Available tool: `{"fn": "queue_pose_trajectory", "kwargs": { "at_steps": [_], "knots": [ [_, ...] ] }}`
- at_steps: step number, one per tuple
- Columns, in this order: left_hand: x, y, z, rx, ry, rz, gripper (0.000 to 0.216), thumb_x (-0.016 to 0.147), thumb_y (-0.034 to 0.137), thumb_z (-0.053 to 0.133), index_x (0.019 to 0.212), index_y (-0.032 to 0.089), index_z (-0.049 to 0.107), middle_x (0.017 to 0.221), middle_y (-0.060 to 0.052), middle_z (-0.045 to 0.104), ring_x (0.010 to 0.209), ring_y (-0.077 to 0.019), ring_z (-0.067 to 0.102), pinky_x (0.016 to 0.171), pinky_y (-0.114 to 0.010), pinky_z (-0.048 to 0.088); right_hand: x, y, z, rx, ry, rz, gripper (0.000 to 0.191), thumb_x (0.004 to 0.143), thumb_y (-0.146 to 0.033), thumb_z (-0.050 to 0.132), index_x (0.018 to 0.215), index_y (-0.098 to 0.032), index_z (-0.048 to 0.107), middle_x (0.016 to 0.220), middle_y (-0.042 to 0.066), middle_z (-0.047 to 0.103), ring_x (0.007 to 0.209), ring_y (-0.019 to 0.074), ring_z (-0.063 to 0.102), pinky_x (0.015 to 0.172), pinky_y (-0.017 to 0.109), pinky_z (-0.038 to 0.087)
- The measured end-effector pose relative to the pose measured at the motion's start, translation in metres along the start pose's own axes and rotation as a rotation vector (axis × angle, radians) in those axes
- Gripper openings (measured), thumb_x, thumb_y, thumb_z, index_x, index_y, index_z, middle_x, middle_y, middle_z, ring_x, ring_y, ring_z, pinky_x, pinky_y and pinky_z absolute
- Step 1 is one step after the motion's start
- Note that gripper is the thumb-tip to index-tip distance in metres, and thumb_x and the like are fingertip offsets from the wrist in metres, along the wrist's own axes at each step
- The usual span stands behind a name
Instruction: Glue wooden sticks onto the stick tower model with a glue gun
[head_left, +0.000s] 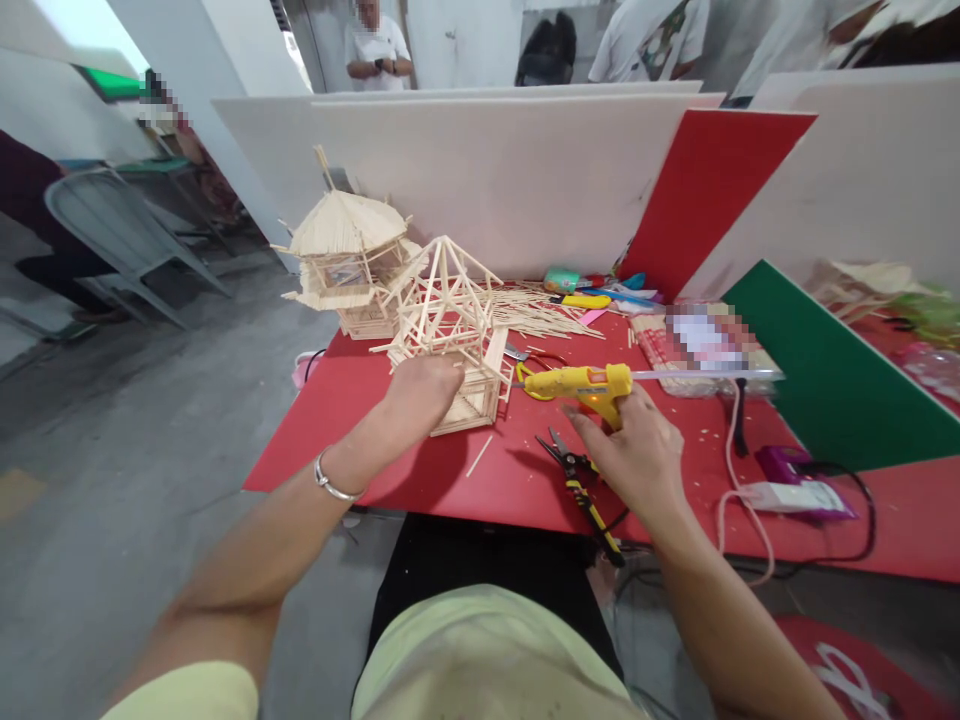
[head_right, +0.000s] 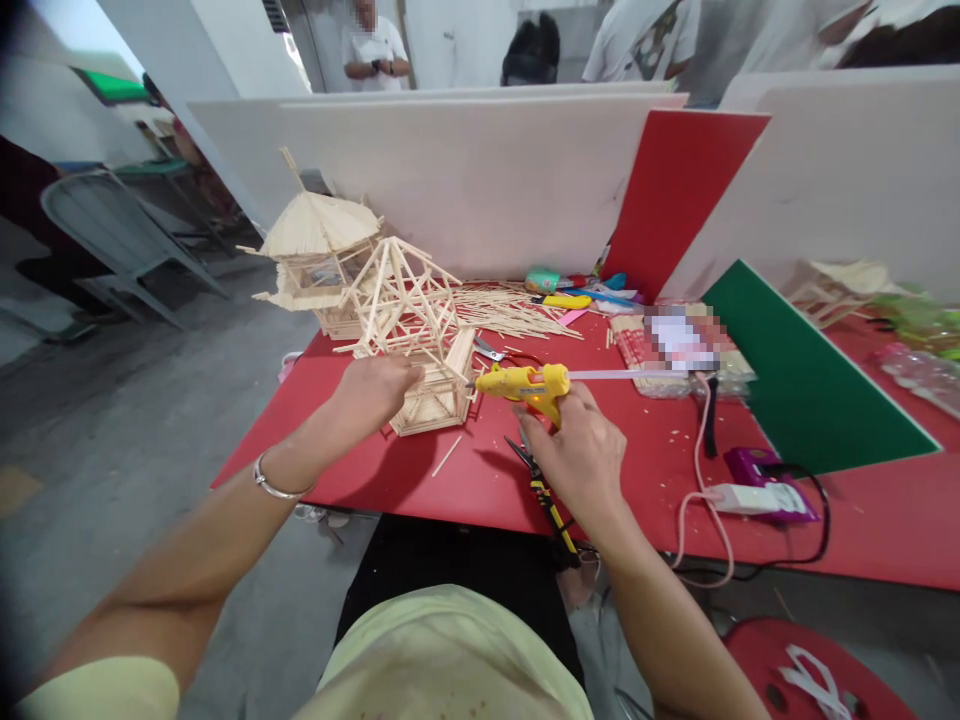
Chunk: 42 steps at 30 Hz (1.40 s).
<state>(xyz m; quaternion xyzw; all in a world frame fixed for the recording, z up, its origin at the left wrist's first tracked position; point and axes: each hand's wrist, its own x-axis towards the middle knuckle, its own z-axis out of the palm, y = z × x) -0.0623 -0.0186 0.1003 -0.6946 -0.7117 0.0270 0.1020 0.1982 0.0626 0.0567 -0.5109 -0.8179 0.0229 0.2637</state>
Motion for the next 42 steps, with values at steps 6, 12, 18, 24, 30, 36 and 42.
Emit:
{"fn": "queue_pose_trajectory", "kwargs": {
  "at_steps": [6, 12, 18, 24, 30, 36, 42],
  "knots": [
    [0.002, 0.005, -0.009, 0.039, -0.081, 0.001, 0.031, 0.086, 0.001, 0.040, 0.085, 0.011, 0.070, 0.081, -0.011, 0.068, 0.081, -0.0224, 0.066, 0.059, -0.030, 0.037, -0.005, 0.015, 0.005, 0.023, -0.010, -0.001, 0.042, 0.086, -0.061, 0.056, 0.090, -0.019, 0.060, 0.099, 0.007, 0.068, 0.077, 0.0227, 0.062, 0.058, 0.028, 0.026],
    [0.005, 0.004, -0.007, 0.023, -0.077, 0.006, 0.030, 0.080, -0.002, 0.042, 0.085, 0.011, 0.068, 0.084, -0.012, 0.069, 0.081, -0.0231, 0.065, 0.063, -0.031, 0.040, -0.012, 0.027, 0.007, 0.042, 0.024, -0.002, 0.046, 0.087, -0.063, 0.054, 0.093, -0.019, 0.061, 0.098, 0.009, 0.068, 0.076, 0.0229, 0.062, 0.058, 0.028, 0.026],
    [0.020, 0.006, 0.000, -0.115, -0.010, -0.084, 0.026, 0.089, 0.011, 0.044, 0.083, 0.014, 0.070, 0.076, -0.010, 0.069, 0.075, -0.0212, 0.064, 0.067, -0.030, 0.041, -0.013, 0.037, 0.007, 0.096, 0.021, -0.014, 0.047, 0.086, -0.065, 0.053, 0.089, -0.019, 0.062, 0.095, 0.008, 0.068, 0.075, 0.0226, 0.062, 0.058, 0.029, 0.028],
    [0.034, 0.015, 0.003, -0.167, -0.070, -0.195, 0.027, 0.092, 0.024, 0.048, 0.079, 0.018, 0.072, 0.084, -0.010, 0.072, 0.081, -0.0215, 0.064, 0.067, -0.029, 0.040, -0.018, 0.054, 0.010, 0.176, 0.032, -0.004, 0.049, 0.084, -0.068, 0.057, 0.096, -0.021, 0.063, 0.095, 0.007, 0.067, 0.081, 0.0250, 0.064, 0.061, 0.030, 0.033],
    [0.036, 0.019, 0.005, -0.152, -0.088, -0.195, 0.028, 0.091, 0.026, 0.049, 0.079, 0.020, 0.074, 0.089, -0.009, 0.073, 0.085, -0.0230, 0.066, 0.068, -0.029, 0.042, -0.026, 0.077, 0.015, 0.220, 0.013, 0.034, 0.050, 0.083, -0.068, 0.056, 0.094, -0.020, 0.065, 0.088, 0.007, 0.065, 0.075, 0.0239, 0.061, 0.062, 0.031, 0.034],
    [0.036, 0.030, 0.003, -0.067, -0.109, -0.250, 0.027, 0.090, 0.021, 0.048, 0.087, 0.018, 0.075, 0.091, -0.012, 0.073, 0.093, -0.0270, 0.067, 0.073, -0.032, 0.047, -0.032, 0.089, 0.018, 0.272, 0.005, 0.060, 0.054, 0.084, -0.069, 0.055, 0.102, -0.020, 0.066, 0.091, 0.007, 0.065, 0.075, 0.0232, 0.060, 0.064, 0.032, 0.036],
    [0.027, 0.040, 0.011, 0.032, -0.103, -0.375, 0.031, 0.089, 0.014, 0.045, 0.094, 0.017, 0.075, 0.086, -0.013, 0.073, 0.091, -0.0274, 0.069, 0.075, -0.033, 0.048, -0.039, 0.092, 0.019, 0.295, 0.039, 0.051, 0.056, 0.085, -0.073, 0.053, 0.094, -0.020, 0.064, 0.089, 0.007, 0.065, 0.076, 0.0233, 0.061, 0.064, 0.032, 0.036]
  ]
}}
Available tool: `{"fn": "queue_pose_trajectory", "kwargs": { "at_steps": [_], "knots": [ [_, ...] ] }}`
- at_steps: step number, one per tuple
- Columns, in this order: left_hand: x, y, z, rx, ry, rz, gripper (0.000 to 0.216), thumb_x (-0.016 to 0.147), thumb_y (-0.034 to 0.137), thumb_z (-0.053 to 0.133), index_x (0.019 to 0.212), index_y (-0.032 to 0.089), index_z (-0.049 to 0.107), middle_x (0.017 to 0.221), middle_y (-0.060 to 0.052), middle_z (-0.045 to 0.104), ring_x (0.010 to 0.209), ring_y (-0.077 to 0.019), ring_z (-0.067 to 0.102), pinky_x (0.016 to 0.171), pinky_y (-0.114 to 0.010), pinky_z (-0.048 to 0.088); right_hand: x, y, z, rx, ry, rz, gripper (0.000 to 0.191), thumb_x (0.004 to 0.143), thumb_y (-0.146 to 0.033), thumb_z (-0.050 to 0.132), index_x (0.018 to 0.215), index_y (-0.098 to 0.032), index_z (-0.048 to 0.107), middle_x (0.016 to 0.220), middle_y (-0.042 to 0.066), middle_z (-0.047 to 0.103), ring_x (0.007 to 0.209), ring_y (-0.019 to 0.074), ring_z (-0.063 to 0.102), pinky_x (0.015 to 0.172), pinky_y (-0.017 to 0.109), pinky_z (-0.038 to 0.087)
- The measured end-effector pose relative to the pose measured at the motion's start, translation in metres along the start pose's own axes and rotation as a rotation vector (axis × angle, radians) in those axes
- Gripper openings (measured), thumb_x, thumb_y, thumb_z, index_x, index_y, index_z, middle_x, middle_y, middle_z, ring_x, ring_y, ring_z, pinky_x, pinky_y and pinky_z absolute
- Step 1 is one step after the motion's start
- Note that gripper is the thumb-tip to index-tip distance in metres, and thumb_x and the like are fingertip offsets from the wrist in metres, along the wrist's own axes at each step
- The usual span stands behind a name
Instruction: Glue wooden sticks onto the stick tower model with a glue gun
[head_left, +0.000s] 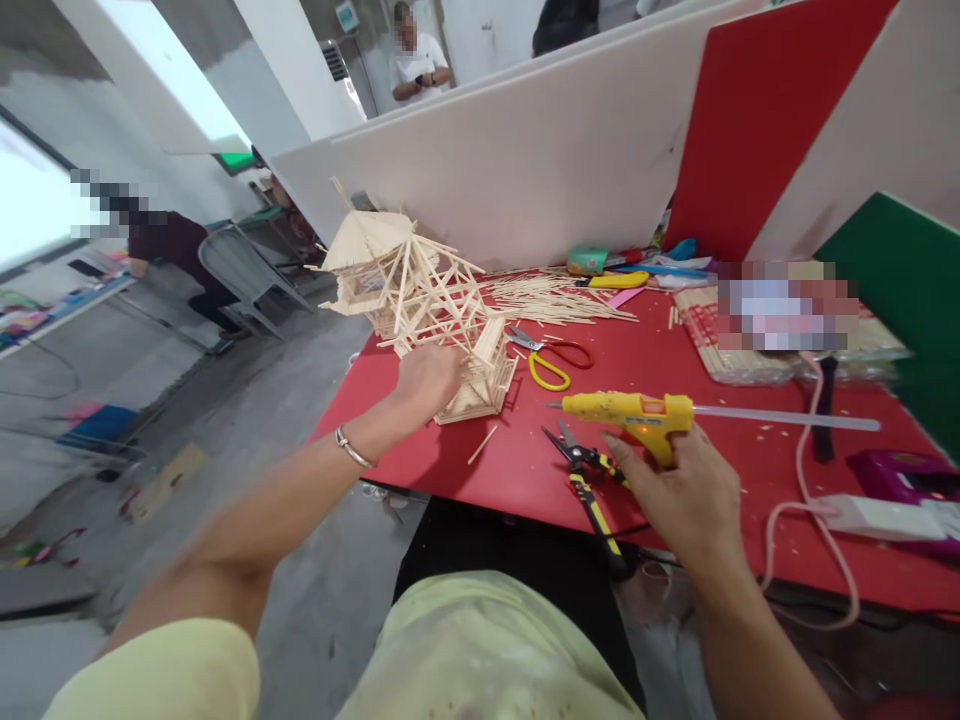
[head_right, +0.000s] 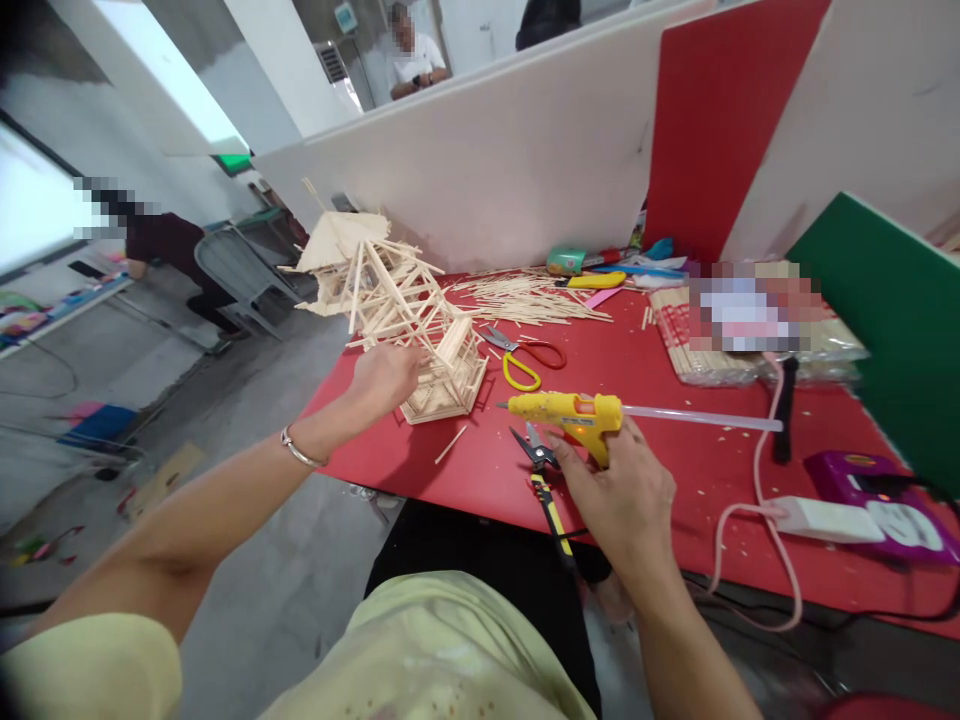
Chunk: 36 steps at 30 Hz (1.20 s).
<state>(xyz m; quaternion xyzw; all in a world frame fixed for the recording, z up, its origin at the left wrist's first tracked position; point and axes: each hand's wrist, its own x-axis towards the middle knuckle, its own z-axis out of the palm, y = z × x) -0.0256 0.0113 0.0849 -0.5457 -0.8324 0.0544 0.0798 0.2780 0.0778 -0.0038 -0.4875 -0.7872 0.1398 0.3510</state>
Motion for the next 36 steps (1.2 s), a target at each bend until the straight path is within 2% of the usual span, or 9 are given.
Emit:
{"fn": "queue_pose_trajectory", "kwargs": {
  "at_steps": [5, 11, 17, 23, 29, 36],
  "knots": [
    [0.003, -0.007, 0.003, -0.113, 0.040, 0.016, 0.030, 0.093, 0.024, 0.044, 0.091, 0.021, 0.074, 0.088, -0.008, 0.074, 0.091, -0.0241, 0.068, 0.070, -0.029, 0.044, 0.001, -0.001, -0.002, -0.001, -0.030, -0.003, 0.061, 0.083, -0.078, 0.049, 0.088, -0.019, 0.063, 0.084, 0.006, 0.063, 0.071, 0.0219, 0.059, 0.061, 0.031, 0.033],
    [0.014, -0.013, -0.002, -0.211, -0.046, 0.072, 0.031, 0.093, 0.030, 0.047, 0.078, 0.019, 0.072, 0.080, -0.007, 0.070, 0.079, -0.0205, 0.064, 0.066, -0.028, 0.040, 0.001, -0.005, -0.003, -0.001, -0.043, 0.000, 0.064, 0.083, -0.080, 0.048, 0.089, -0.019, 0.066, 0.088, 0.008, 0.065, 0.077, 0.0246, 0.062, 0.063, 0.032, 0.036],
    [0.006, -0.019, 0.003, -0.175, -0.004, 0.099, 0.030, 0.092, 0.020, 0.043, 0.083, 0.017, 0.071, 0.078, -0.008, 0.070, 0.075, -0.0182, 0.063, 0.067, -0.027, 0.040, -0.001, -0.002, -0.003, 0.022, -0.069, 0.009, 0.062, 0.082, -0.078, 0.051, 0.094, -0.020, 0.068, 0.087, 0.008, 0.066, 0.077, 0.0250, 0.062, 0.063, 0.032, 0.036],
    [0.005, -0.031, 0.007, -0.124, -0.015, 0.113, 0.028, 0.085, 0.012, 0.044, 0.086, 0.018, 0.072, 0.077, -0.008, 0.069, 0.077, -0.0207, 0.064, 0.066, -0.028, 0.039, -0.003, 0.001, -0.001, 0.031, -0.096, 0.045, 0.055, 0.082, -0.073, 0.057, 0.094, -0.020, 0.068, 0.086, 0.007, 0.066, 0.074, 0.0234, 0.061, 0.062, 0.031, 0.036],
    [0.009, -0.031, 0.003, -0.169, -0.060, 0.156, 0.024, 0.086, 0.015, 0.048, 0.084, 0.019, 0.071, 0.077, -0.006, 0.068, 0.075, -0.0186, 0.064, 0.064, -0.026, 0.039, -0.005, -0.001, 0.002, 0.040, -0.108, 0.033, 0.055, 0.083, -0.071, 0.057, 0.100, -0.020, 0.068, 0.091, 0.008, 0.067, 0.077, 0.0243, 0.062, 0.063, 0.031, 0.037],
    [0.015, -0.032, 0.001, -0.228, -0.112, 0.169, 0.022, 0.089, 0.020, 0.051, 0.088, 0.020, 0.073, 0.087, -0.006, 0.073, 0.084, -0.0187, 0.066, 0.073, -0.024, 0.044, -0.008, -0.003, 0.003, 0.024, -0.123, 0.025, 0.056, 0.083, -0.073, 0.055, 0.097, -0.020, 0.069, 0.090, 0.008, 0.067, 0.079, 0.0254, 0.063, 0.064, 0.032, 0.039]
  ]
}}
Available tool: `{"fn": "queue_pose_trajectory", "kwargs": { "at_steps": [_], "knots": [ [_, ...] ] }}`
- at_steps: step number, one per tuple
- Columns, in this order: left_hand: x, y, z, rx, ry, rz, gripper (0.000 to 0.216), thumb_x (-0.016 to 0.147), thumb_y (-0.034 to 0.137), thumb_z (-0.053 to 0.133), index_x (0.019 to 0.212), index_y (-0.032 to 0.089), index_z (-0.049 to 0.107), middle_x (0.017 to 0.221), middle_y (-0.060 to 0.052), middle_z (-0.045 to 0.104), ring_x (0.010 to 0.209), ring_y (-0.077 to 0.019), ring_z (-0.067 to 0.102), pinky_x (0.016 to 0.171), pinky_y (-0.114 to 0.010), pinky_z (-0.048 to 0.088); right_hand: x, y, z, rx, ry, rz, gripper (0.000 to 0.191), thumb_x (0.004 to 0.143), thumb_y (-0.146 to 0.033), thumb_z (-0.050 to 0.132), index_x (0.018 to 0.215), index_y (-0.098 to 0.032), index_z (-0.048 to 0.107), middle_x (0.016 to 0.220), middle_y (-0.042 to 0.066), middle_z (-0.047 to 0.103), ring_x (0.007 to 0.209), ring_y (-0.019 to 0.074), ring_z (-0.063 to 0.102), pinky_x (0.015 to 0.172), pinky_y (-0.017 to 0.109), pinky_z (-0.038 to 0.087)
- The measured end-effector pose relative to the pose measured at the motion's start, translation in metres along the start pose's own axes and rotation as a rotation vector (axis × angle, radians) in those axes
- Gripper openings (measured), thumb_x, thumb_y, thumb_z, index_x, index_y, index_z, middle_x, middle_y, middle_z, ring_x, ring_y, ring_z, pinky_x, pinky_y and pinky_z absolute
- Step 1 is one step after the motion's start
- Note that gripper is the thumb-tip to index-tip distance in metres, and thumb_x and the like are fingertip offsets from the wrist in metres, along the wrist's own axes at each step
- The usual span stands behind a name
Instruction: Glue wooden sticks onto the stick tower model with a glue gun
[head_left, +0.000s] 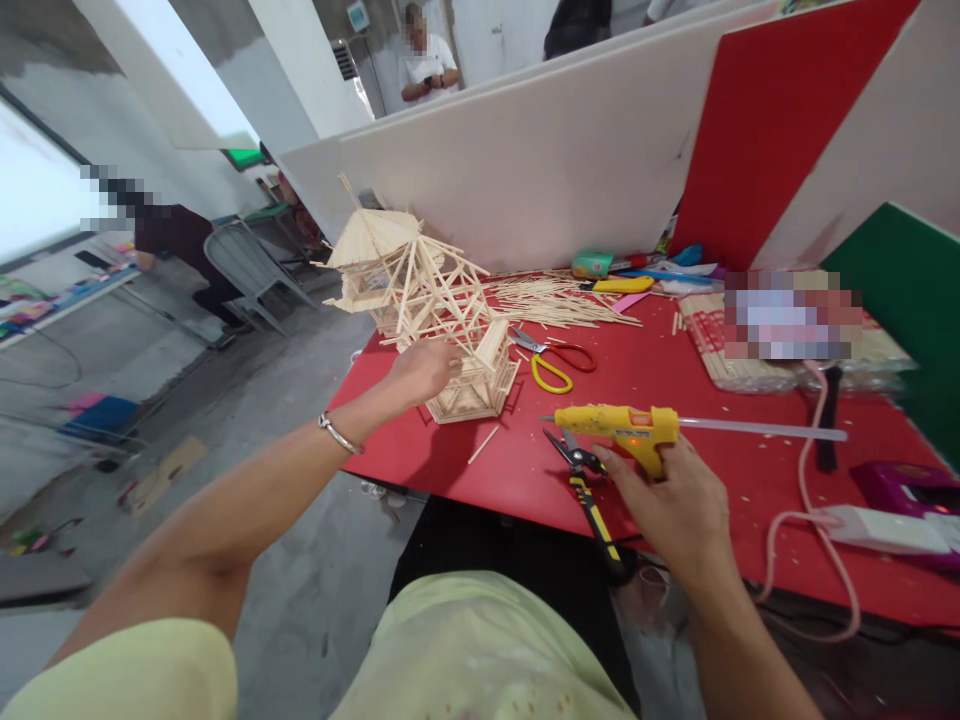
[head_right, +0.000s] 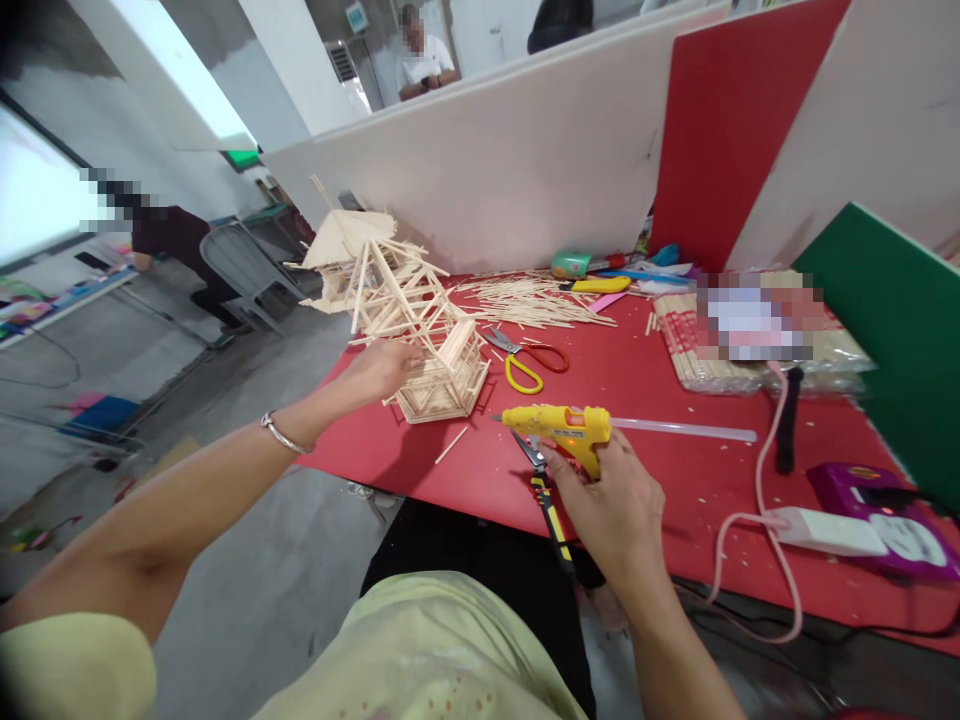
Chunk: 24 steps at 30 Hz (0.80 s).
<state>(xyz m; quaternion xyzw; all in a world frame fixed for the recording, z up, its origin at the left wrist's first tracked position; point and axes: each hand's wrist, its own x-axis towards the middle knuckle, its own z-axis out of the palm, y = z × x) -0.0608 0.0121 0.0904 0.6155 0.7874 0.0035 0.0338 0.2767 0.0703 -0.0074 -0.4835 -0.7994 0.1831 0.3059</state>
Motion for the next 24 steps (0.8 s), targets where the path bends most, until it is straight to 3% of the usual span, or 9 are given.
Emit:
{"fn": "queue_pose_trajectory", "kwargs": {
  "at_steps": [7, 12, 17, 21, 23, 24],
  "knots": [
    [-0.004, 0.001, -0.002, 0.013, 0.003, -0.031, 0.023, 0.089, 0.019, 0.051, 0.093, 0.019, 0.073, 0.091, -0.008, 0.074, 0.086, -0.0203, 0.067, 0.072, -0.026, 0.045, -0.003, -0.003, -0.001, 0.016, -0.027, 0.003, 0.050, 0.085, -0.067, 0.058, 0.105, -0.022, 0.069, 0.098, 0.008, 0.069, 0.083, 0.0263, 0.064, 0.067, 0.033, 0.041],
    [-0.016, 0.017, 0.003, 0.183, 0.084, -0.061, 0.027, 0.086, 0.009, 0.046, 0.093, 0.018, 0.071, 0.086, -0.010, 0.072, 0.087, -0.0244, 0.068, 0.071, -0.029, 0.045, -0.004, -0.005, 0.001, 0.028, -0.028, 0.004, 0.054, 0.085, -0.068, 0.057, 0.109, -0.021, 0.068, 0.098, 0.009, 0.069, 0.081, 0.0258, 0.065, 0.066, 0.033, 0.041],
    [-0.027, 0.031, 0.008, 0.178, 0.205, -0.058, 0.031, 0.092, 0.012, 0.042, 0.106, 0.018, 0.069, 0.105, -0.012, 0.072, 0.093, -0.0245, 0.068, 0.070, -0.030, 0.046, -0.006, -0.003, 0.002, 0.017, -0.016, -0.002, 0.052, 0.085, -0.068, 0.057, 0.103, -0.021, 0.069, 0.096, 0.009, 0.068, 0.084, 0.0262, 0.065, 0.067, 0.033, 0.043],
    [-0.055, 0.042, 0.017, -0.211, 0.409, -0.063, 0.026, 0.096, 0.032, 0.049, 0.101, 0.020, 0.071, 0.106, -0.010, 0.071, 0.094, -0.0204, 0.065, 0.073, -0.027, 0.048, -0.006, 0.000, 0.002, 0.030, -0.010, 0.020, 0.053, 0.085, -0.070, 0.056, 0.101, -0.021, 0.069, 0.093, 0.008, 0.068, 0.081, 0.0255, 0.064, 0.067, 0.033, 0.043],
    [-0.068, 0.051, 0.031, -0.632, 0.426, -0.135, 0.025, 0.089, 0.042, 0.062, 0.081, 0.020, 0.071, 0.084, -0.006, 0.069, 0.077, -0.0161, 0.062, 0.065, -0.024, 0.046, -0.005, 0.001, 0.004, 0.039, -0.009, 0.048, 0.056, 0.083, -0.072, 0.056, 0.102, -0.021, 0.069, 0.092, 0.008, 0.068, 0.078, 0.0254, 0.064, 0.066, 0.033, 0.043],
    [-0.070, 0.056, 0.041, -0.905, 0.365, -0.201, 0.029, 0.085, 0.046, 0.068, 0.073, 0.019, 0.069, 0.073, -0.003, 0.065, 0.064, -0.0122, 0.057, 0.056, -0.022, 0.042, -0.004, 0.000, 0.005, 0.047, -0.003, 0.059, 0.058, 0.082, -0.073, 0.057, 0.102, -0.021, 0.069, 0.091, 0.008, 0.068, 0.077, 0.0255, 0.064, 0.065, 0.033, 0.043]
  ]
}}
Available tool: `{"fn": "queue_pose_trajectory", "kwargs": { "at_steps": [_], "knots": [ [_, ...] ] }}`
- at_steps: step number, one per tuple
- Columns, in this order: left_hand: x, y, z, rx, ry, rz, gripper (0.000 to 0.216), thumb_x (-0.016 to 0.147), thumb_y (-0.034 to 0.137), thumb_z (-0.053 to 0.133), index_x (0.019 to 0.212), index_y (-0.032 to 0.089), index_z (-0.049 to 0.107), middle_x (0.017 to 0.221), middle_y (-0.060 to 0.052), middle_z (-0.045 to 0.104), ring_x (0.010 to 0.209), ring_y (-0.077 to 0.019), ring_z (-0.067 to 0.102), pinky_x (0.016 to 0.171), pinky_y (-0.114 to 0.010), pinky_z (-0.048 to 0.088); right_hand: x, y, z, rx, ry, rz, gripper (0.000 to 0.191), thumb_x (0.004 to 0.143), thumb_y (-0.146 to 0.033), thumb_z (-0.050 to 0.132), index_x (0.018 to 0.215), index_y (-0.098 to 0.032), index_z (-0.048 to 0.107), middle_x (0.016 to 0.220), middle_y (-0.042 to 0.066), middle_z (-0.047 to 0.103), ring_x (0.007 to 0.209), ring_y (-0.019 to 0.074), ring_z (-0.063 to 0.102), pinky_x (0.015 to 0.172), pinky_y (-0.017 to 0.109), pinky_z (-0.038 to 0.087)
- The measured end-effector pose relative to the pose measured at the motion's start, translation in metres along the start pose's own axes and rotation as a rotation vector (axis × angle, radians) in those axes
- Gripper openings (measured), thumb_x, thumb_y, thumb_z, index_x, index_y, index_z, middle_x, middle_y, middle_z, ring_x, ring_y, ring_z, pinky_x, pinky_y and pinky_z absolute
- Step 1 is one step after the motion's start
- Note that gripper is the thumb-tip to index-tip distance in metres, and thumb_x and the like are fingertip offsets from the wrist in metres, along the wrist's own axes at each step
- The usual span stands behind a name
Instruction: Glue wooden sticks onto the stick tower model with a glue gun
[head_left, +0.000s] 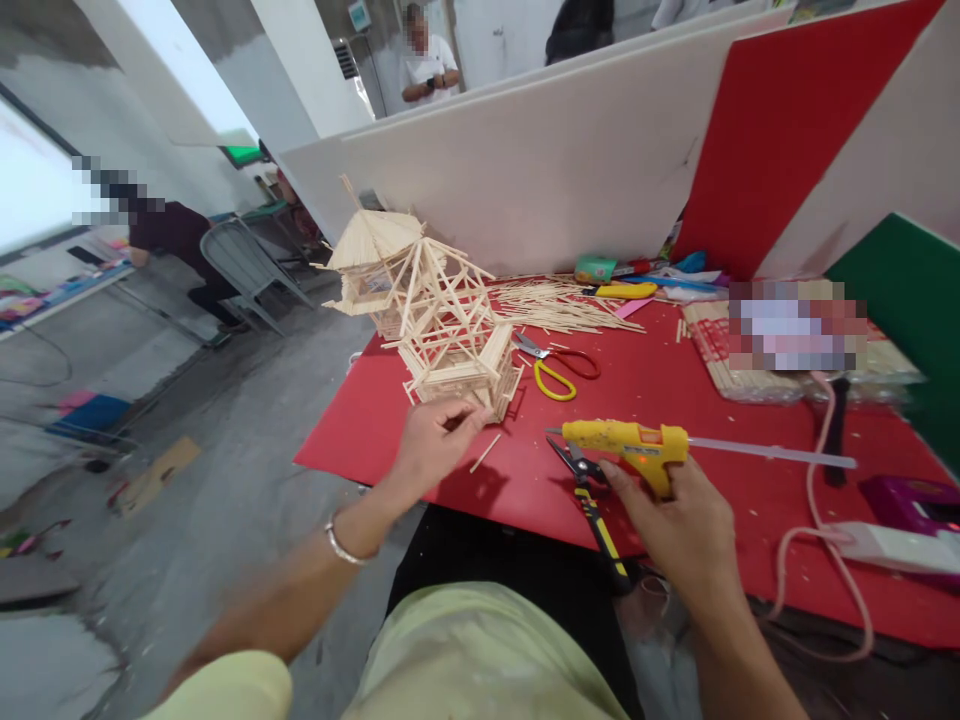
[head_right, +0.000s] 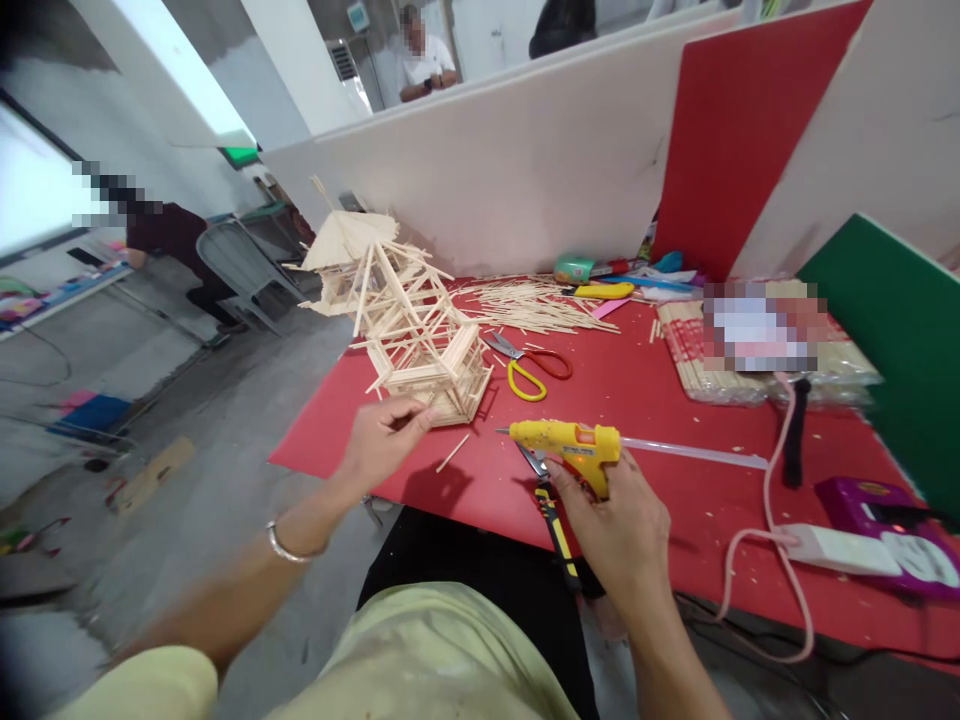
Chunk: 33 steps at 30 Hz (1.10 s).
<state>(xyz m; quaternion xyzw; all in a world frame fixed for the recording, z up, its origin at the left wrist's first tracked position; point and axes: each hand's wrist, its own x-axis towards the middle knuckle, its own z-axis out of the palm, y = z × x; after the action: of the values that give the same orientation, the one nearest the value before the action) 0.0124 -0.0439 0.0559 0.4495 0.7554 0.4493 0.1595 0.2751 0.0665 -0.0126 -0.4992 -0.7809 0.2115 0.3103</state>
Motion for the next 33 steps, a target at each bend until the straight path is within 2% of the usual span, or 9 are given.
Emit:
{"fn": "queue_pose_trajectory", "kwargs": {
  "at_steps": [1, 3, 5, 7, 14, 20, 25, 28, 33],
  "knots": [
    [-0.003, -0.005, 0.009, -0.283, -0.004, -0.167, 0.031, 0.081, 0.048, 0.071, 0.073, 0.018, 0.069, 0.068, -0.001, 0.063, 0.051, -0.0081, 0.048, 0.046, -0.021, 0.034, 0.000, -0.001, 0.001, 0.010, 0.012, 0.009, 0.058, 0.081, -0.074, 0.058, 0.101, -0.020, 0.069, 0.090, 0.008, 0.068, 0.076, 0.0257, 0.064, 0.065, 0.034, 0.043],
    [0.001, -0.014, 0.029, -0.832, 0.076, -0.427, 0.032, 0.075, 0.048, 0.077, 0.083, 0.017, 0.069, 0.076, 0.000, 0.066, 0.043, -0.0027, 0.038, 0.038, -0.018, 0.024, 0.000, -0.004, 0.003, 0.029, 0.045, 0.028, 0.056, 0.079, -0.073, 0.061, 0.095, -0.020, 0.069, 0.084, 0.007, 0.067, 0.074, 0.0257, 0.063, 0.064, 0.034, 0.043],
    [0.013, -0.019, 0.045, -1.205, 0.203, -0.519, 0.032, 0.070, 0.040, 0.083, 0.083, 0.015, 0.066, 0.080, 0.000, 0.066, 0.046, -0.0003, 0.041, 0.039, -0.014, 0.025, -0.001, -0.009, 0.003, 0.036, 0.063, 0.055, 0.053, 0.078, -0.072, 0.064, 0.089, -0.021, 0.068, 0.077, 0.007, 0.066, 0.070, 0.0253, 0.062, 0.061, 0.033, 0.043],
    [0.026, -0.021, 0.053, -1.358, 0.305, -0.549, 0.032, 0.069, 0.034, 0.085, 0.080, 0.015, 0.062, 0.074, 0.002, 0.063, 0.047, -0.0005, 0.045, 0.039, -0.013, 0.028, -0.004, -0.014, 0.002, 0.030, 0.062, 0.086, 0.051, 0.076, -0.071, 0.066, 0.087, -0.021, 0.067, 0.075, 0.006, 0.066, 0.067, 0.0253, 0.062, 0.058, 0.033, 0.043],
    [0.039, -0.018, 0.048, -1.262, 0.289, -0.557, 0.040, 0.068, 0.041, 0.085, 0.073, 0.017, 0.052, 0.060, 0.007, 0.058, 0.033, 0.0001, 0.032, 0.034, -0.017, 0.014, -0.009, -0.021, 0.006, 0.041, -0.005, 0.155, 0.053, 0.072, -0.074, 0.066, 0.080, -0.022, 0.064, 0.071, 0.006, 0.067, 0.065, 0.0257, 0.063, 0.059, 0.034, 0.044],
    [0.052, -0.013, 0.042, -1.291, 0.366, -0.631, 0.038, 0.071, 0.033, 0.081, 0.067, 0.019, 0.046, 0.047, 0.010, 0.048, 0.030, -0.0015, 0.031, 0.034, -0.016, 0.017, -0.009, -0.022, 0.015, 0.074, -0.053, 0.156, 0.052, 0.071, -0.073, 0.067, 0.078, -0.022, 0.062, 0.070, 0.005, 0.066, 0.066, 0.0237, 0.063, 0.060, 0.031, 0.043],
    [0.035, -0.027, 0.018, -1.208, 0.339, -0.673, 0.034, 0.068, 0.027, 0.080, 0.067, 0.019, 0.048, 0.044, 0.010, 0.046, 0.030, -0.0019, 0.030, 0.033, -0.016, 0.015, -0.012, -0.018, 0.015, 0.089, -0.074, 0.190, 0.055, 0.069, -0.075, 0.067, 0.078, -0.021, 0.063, 0.071, 0.005, 0.066, 0.067, 0.0229, 0.063, 0.058, 0.030, 0.042],
    [0.025, -0.031, 0.007, -1.222, 0.257, -0.694, 0.033, 0.066, 0.025, 0.082, 0.069, 0.018, 0.050, 0.047, 0.009, 0.050, 0.031, -0.0014, 0.032, 0.034, -0.015, 0.017, -0.010, -0.018, 0.018, 0.087, -0.086, 0.194, 0.056, 0.068, -0.076, 0.066, 0.075, -0.021, 0.062, 0.068, 0.004, 0.064, 0.063, 0.0221, 0.061, 0.056, 0.030, 0.040],
    [0.025, -0.029, 0.010, -1.236, 0.225, -0.674, 0.037, 0.065, 0.025, 0.083, 0.066, 0.019, 0.047, 0.043, 0.011, 0.045, 0.031, -0.0015, 0.030, 0.033, -0.016, 0.017, -0.001, -0.031, 0.023, 0.141, -0.065, 0.159, 0.055, 0.070, -0.076, 0.065, 0.072, -0.021, 0.057, 0.062, 0.003, 0.060, 0.058, 0.0199, 0.057, 0.055, 0.030, 0.039]
  ]
}}
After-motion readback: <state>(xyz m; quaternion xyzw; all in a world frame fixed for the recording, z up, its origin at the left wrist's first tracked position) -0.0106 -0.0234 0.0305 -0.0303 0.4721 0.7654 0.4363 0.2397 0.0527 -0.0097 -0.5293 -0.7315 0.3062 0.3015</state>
